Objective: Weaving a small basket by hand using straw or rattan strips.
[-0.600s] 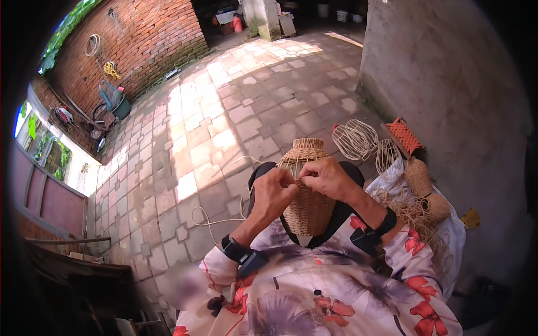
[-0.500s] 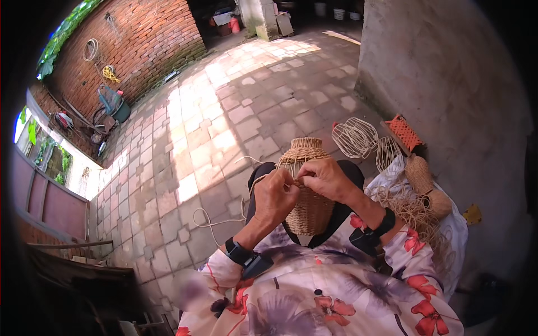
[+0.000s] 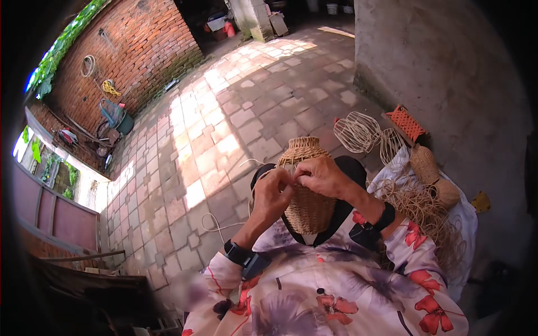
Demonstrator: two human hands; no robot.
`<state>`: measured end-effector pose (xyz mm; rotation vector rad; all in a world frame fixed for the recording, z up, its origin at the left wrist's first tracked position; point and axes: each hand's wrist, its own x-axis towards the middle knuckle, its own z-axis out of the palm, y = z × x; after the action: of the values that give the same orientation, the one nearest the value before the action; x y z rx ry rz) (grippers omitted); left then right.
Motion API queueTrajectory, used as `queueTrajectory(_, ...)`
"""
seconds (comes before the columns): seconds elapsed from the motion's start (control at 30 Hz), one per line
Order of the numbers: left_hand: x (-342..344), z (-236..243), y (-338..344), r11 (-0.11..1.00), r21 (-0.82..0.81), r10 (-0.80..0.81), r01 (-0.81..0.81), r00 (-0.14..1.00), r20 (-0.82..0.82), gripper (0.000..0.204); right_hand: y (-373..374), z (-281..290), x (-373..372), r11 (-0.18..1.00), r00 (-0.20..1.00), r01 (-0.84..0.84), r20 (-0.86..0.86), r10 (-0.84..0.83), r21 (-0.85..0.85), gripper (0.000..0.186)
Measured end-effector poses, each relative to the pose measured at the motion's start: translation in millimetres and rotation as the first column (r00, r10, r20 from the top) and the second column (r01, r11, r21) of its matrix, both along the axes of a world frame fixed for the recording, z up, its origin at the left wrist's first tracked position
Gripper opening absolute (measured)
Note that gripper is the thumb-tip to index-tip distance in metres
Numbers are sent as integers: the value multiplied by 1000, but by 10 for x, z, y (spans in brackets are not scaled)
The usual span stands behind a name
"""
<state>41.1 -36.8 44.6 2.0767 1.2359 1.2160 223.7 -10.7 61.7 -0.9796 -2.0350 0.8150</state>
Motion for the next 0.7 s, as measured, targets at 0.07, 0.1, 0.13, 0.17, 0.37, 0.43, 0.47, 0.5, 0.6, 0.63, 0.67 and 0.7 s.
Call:
queueTrajectory(0.07, 27, 77, -6, 980, 192, 72, -43, 987, -144, 8, -2, 1, -5, 1000, 1000, 5, -3, -5, 30, 9)
queueTrajectory(0.1, 32, 103, -10, 922, 382, 171, -59, 949, -266, 8, -4, 0, -8, 998, 1000, 8, -4, -7, 61, 9)
queueTrajectory(0.13, 14, 81, -22, 922, 382, 172, -60, 948, -267, 8, -8, -2, -13, 998, 1000, 6, -5, -6, 62, 9)
queueTrajectory(0.17, -19, 38, -43, 987, 142, 88, -73, 991, -105, 11, -14, -6, -21, 998, 1000, 16, 9, -17, 57, 9)
queueTrajectory(0.37, -239, 349, -225, 482, -598, 136, 640, 620, 773, 28, -27, -29, -33, 994, 998, 55, 0, -55, 92, 6)
queueTrajectory(0.43, -441, 543, -393, 439, -729, -123, 526, 839, 531, 31, -32, -37, -44, 993, 998, 57, -5, -56, 101, 6)
queueTrajectory(0.47, -610, 555, -456, 493, -738, -123, 461, 877, 465, 33, -37, -33, -48, 992, 998, 57, -7, -57, 113, 7)
queueTrajectory(0.5, -814, 549, -511, 541, -741, -122, 397, 909, 398, 35, -38, -45, -38, 991, 998, 63, -7, -62, 121, 7)
queueTrajectory(0.6, -1692, 421, -637, 507, -824, -11, 253, 958, 288, 25, -31, -53, -20, 992, 997, 78, 3, -78, 98, 6)
queueTrajectory(0.63, -1983, 416, -712, 479, -851, 5, 215, 969, 247, 19, -35, -25, -19, 993, 997, 73, 3, -74, 97, 6)
queueTrajectory(0.67, -2291, 399, -792, 438, -887, 62, 148, 979, 194, 19, -42, 5, -22, 994, 998, 58, 8, -59, 90, 6)
queueTrajectory(0.7, -2497, 346, -853, 391, -917, 114, 83, 984, 137, 20, -44, 15, -31, 995, 999, 45, 14, -47, 84, 7)
